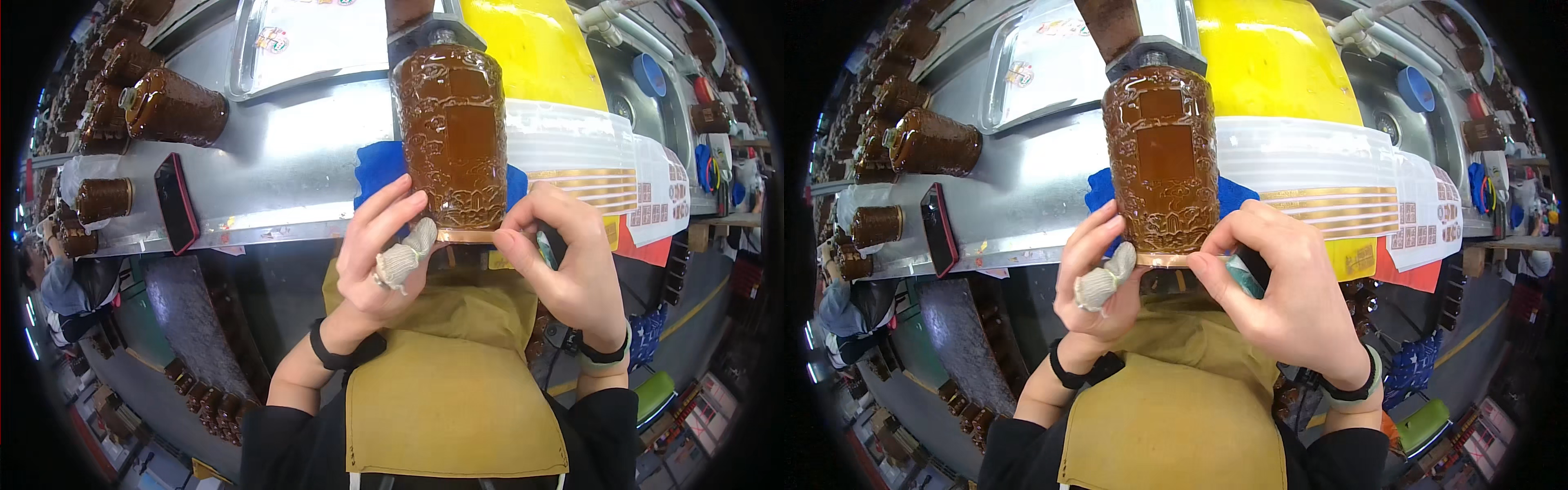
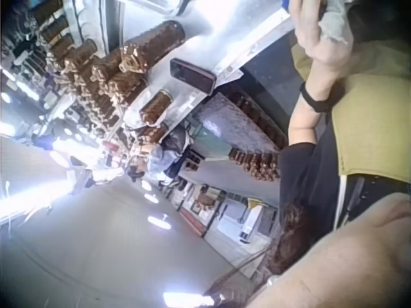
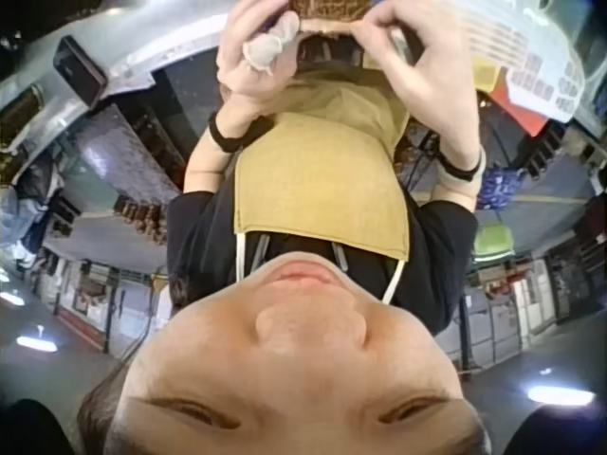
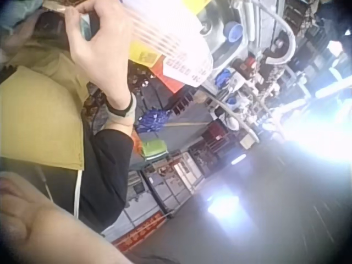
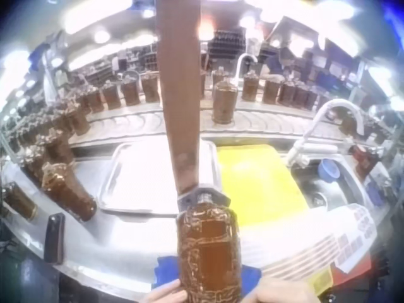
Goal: Applying stickers and labels to liquor bottles and cleaning the surface with a scraper and cloth in a factory setting.
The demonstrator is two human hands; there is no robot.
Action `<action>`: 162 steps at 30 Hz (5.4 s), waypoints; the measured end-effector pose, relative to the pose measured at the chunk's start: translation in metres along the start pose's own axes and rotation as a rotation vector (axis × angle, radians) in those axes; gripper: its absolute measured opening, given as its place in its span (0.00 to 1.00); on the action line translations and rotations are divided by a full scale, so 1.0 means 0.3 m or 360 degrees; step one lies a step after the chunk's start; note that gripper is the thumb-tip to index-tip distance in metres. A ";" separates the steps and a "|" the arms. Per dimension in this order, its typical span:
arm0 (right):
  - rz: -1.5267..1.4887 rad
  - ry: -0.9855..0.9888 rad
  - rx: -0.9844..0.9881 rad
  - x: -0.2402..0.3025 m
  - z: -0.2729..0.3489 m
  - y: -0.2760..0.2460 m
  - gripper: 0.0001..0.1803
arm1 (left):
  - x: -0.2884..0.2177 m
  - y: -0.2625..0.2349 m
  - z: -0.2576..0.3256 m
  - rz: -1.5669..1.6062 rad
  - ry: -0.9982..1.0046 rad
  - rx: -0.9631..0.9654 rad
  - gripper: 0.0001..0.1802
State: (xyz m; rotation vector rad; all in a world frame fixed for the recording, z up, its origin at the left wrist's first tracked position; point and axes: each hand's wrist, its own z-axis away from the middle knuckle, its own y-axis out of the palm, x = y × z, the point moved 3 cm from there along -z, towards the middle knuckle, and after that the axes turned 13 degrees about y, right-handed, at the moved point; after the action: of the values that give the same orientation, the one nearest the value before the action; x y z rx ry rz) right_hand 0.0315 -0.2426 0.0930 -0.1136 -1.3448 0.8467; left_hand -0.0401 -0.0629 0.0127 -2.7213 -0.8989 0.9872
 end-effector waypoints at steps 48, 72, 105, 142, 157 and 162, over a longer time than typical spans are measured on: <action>-0.0047 -0.0017 -0.0084 -0.028 -0.010 0.028 0.09 | 0.000 0.010 -0.001 -0.0071 0.0230 0.0109 0.11; -0.0569 0.0245 -0.0223 -0.073 0.010 0.112 0.16 | 0.005 0.016 0.024 -0.0050 -0.0025 -0.0026 0.15; -0.1042 0.0003 -0.0484 -0.133 0.064 0.026 0.08 | -0.073 0.085 0.020 -0.0546 0.0155 0.0264 0.40; -0.0114 0.0091 -0.0733 -0.133 0.079 0.104 0.03 | -0.054 0.026 -0.059 -0.0387 0.0506 0.0359 0.26; -0.0415 0.0055 -0.0619 -0.116 0.071 0.104 0.02 | 0.034 0.022 0.032 -0.0006 0.0018 0.0061 0.27; -0.0359 -0.0003 -0.0626 -0.084 0.065 0.102 0.02 | -0.067 0.058 -0.107 -0.0322 0.0520 0.0556 0.21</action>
State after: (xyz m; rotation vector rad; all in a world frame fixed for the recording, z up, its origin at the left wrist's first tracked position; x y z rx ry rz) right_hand 0.0003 -0.2435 0.0617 -0.2616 -1.4817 0.3865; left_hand -0.0241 -0.0855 0.0439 -2.3487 -0.8301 0.5743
